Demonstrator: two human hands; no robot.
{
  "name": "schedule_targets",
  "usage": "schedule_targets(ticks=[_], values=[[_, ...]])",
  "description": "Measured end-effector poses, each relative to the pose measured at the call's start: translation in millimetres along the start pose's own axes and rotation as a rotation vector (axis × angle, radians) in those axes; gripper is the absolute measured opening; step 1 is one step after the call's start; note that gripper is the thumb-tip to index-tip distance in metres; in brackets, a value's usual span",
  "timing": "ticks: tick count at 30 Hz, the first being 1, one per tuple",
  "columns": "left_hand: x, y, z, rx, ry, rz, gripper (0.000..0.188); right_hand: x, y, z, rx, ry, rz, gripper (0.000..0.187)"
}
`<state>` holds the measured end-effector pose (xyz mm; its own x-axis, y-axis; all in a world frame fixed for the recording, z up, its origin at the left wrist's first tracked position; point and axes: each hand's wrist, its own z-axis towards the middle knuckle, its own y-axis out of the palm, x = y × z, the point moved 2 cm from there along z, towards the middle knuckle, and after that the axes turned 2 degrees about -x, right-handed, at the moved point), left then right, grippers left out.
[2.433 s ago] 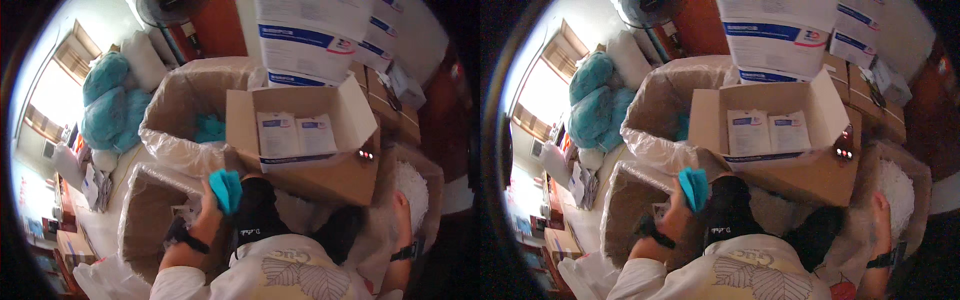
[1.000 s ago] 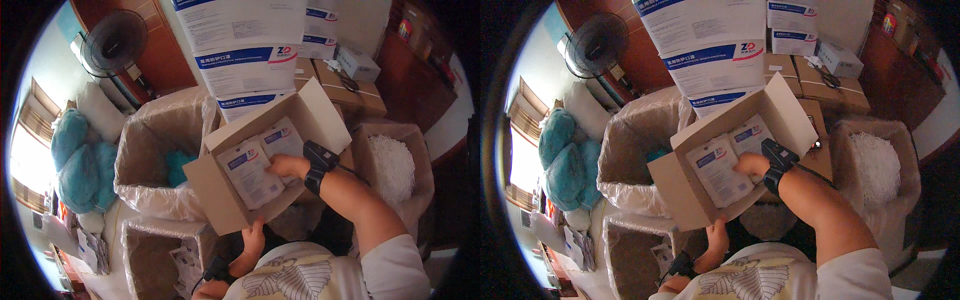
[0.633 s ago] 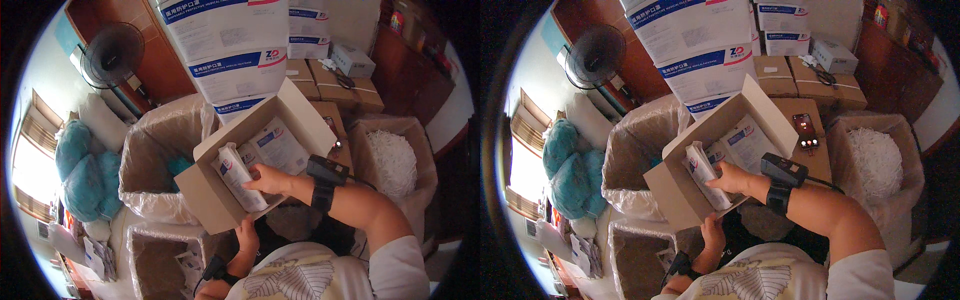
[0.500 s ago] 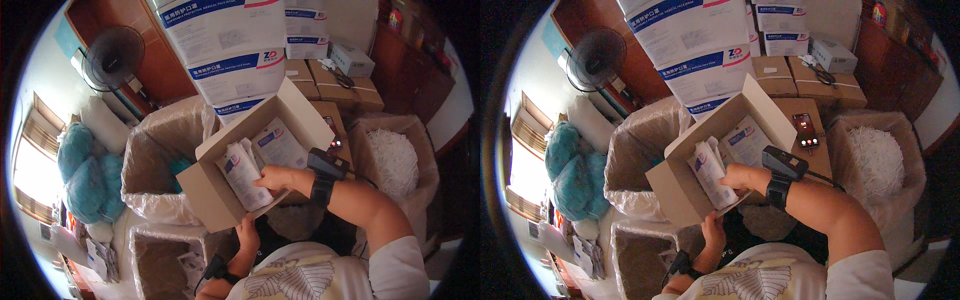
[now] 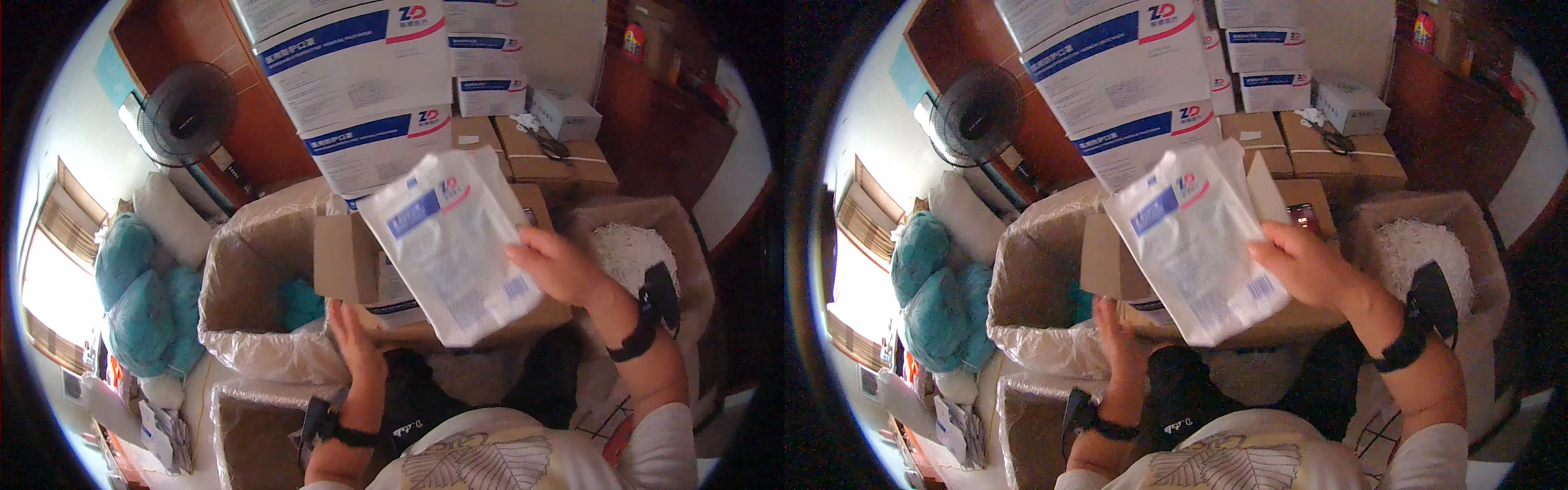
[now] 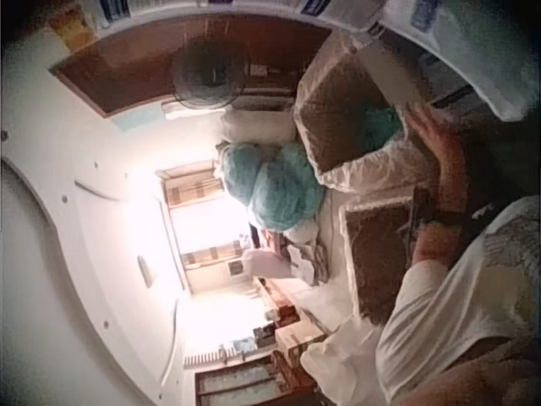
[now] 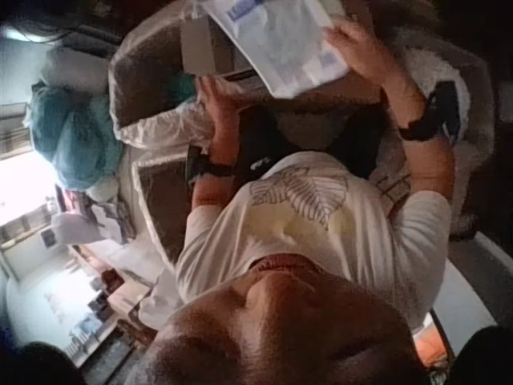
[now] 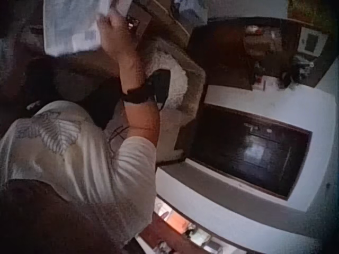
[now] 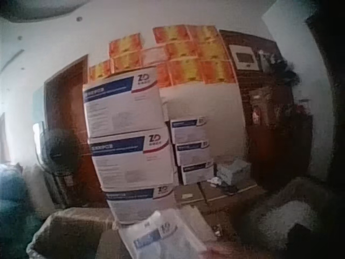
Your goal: Organizing, inspecting, and preparing teal face masks and white elastic straps for packing.
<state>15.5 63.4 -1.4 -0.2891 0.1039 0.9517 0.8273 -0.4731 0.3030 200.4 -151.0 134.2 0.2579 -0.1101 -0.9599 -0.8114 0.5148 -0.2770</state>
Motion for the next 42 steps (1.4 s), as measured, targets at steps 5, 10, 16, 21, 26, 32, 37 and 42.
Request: schedule_targets(ticks=[5, 10, 16, 21, 26, 32, 37, 42], values=[[22, 44, -63, -0.323, -0.115, -0.102, 0.056, 3, 10, -49, -0.174, -0.019, -0.119, 0.018], [25, 61, -78, -0.297, -0.416, -0.403, 0.049, 48, 51, -68, -0.051, -0.044, 0.092, 0.024], [20, 67, -84, -0.247, -0.301, -0.215, 0.041, 85, 69, -82, 0.222, -0.039, -0.037, 0.025], [15, 61, -94, -0.33, -0.387, -0.161, 0.041, 98, 62, -86, 0.304, -0.049, -0.021, 0.02], [12, 43, -100, -0.304, -0.516, -0.251, 0.043, 96, 65, -92, 0.203, 0.055, 0.133, 0.025], [10, 19, -104, -0.218, -0.444, -0.273, 0.036, 92, 74, -91, 0.064, 0.075, 0.097, 0.025], [10, 17, -109, -0.137, -0.483, -0.29, 0.033, 86, 79, -84, -0.12, 0.107, 0.041, 0.023], [13, 3, -93, -0.139, -0.468, -0.118, 0.04, 85, 61, -72, -0.16, -0.004, -0.364, 0.019]])
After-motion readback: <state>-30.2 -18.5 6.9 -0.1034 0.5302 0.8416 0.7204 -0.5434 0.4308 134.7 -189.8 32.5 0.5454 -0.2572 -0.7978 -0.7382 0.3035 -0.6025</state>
